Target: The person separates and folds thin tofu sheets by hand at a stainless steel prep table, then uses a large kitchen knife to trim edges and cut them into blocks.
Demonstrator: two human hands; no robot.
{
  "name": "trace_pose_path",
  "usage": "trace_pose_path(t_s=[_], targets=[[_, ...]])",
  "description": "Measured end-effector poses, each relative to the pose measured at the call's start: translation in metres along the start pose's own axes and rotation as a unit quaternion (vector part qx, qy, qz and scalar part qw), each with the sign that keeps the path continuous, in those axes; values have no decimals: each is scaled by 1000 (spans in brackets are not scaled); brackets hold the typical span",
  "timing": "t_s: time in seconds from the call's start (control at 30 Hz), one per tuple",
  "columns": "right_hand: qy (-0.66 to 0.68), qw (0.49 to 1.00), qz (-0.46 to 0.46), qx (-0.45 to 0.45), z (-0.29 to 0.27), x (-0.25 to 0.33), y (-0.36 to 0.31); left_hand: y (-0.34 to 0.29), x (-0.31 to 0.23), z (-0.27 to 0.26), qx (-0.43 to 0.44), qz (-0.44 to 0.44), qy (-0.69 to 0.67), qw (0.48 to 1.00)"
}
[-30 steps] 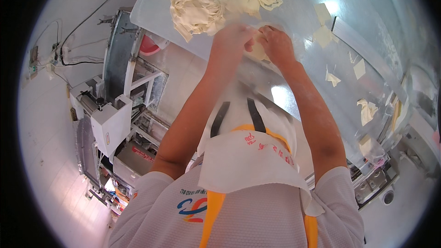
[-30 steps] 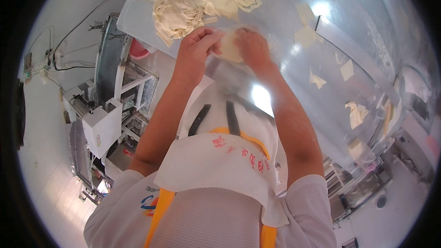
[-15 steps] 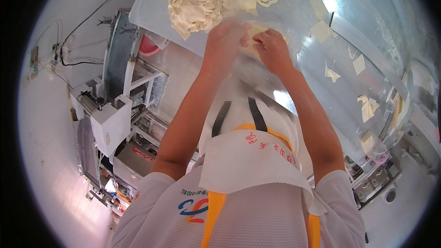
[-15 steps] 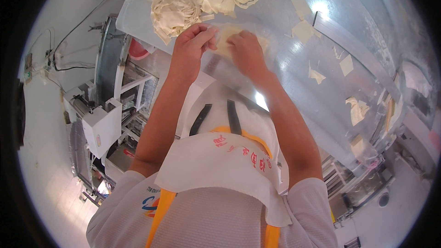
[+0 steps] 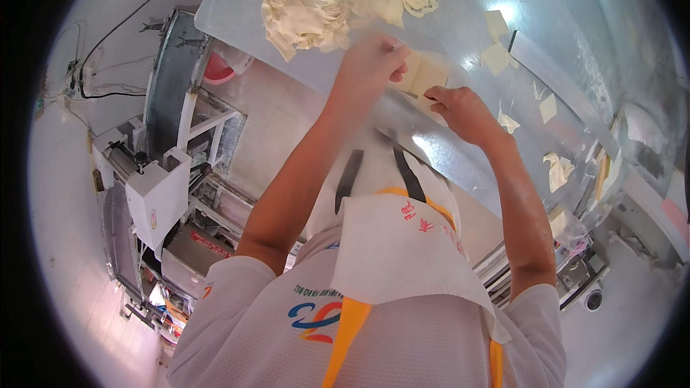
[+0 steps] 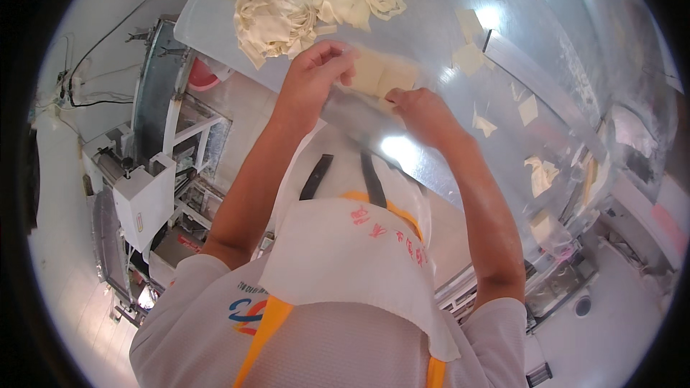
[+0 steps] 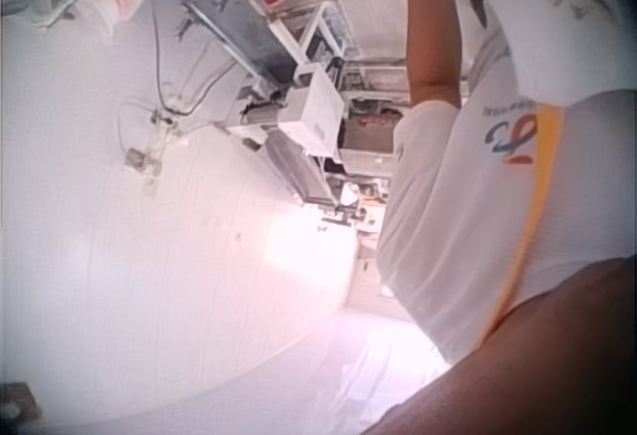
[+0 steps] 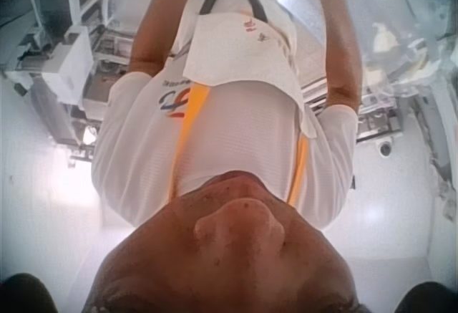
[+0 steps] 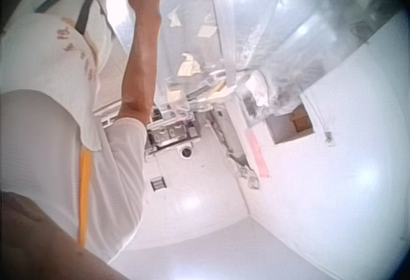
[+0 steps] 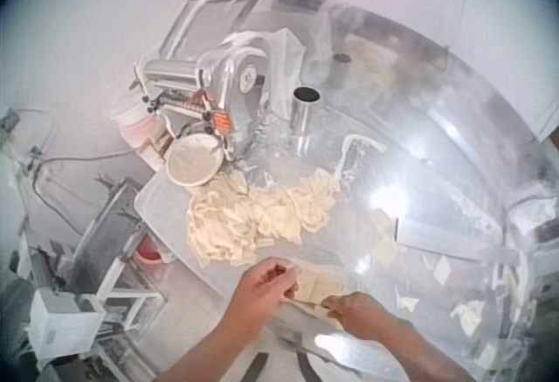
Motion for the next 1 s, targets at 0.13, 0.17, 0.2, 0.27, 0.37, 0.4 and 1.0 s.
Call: trace_pose_path(t_s=[0.13, 0.17, 0.2, 0.27, 0.37, 0.4, 1.0], targets=[[36, 999, 22, -13, 11, -34, 41, 5, -2, 2, 29, 5, -3, 1000], [38, 999, 33, -16, 14, -42, 49, 6, -4, 3, 29, 4, 0, 1000], [41, 998, 44, -18, 17, -50, 56, 5, -7, 3, 30, 3, 3, 1000], [46, 998, 50, -13, 20, -51, 63, 6, -6, 1, 30, -2, 6, 1000], [38, 998, 41, -4, 20, -50, 69, 9, -7, -1, 39, -8, 11, 999], [28, 999, 40, -2, 21, -49, 71, 9, -9, -2, 37, -11, 18, 999], [-315, 947, 52, 38, -12, -28, 20, 12, -5, -5, 46, -34, 31, 998]])
Point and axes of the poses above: each hand's wrist, its own y-axis towards the middle knuckle, its own z-axis out of the palm, x = y × z, the point moved 6 cm from there along y, towards the middle knuckle, and after that the axes turned 13 degrees about -x, right-handed, at the moved point
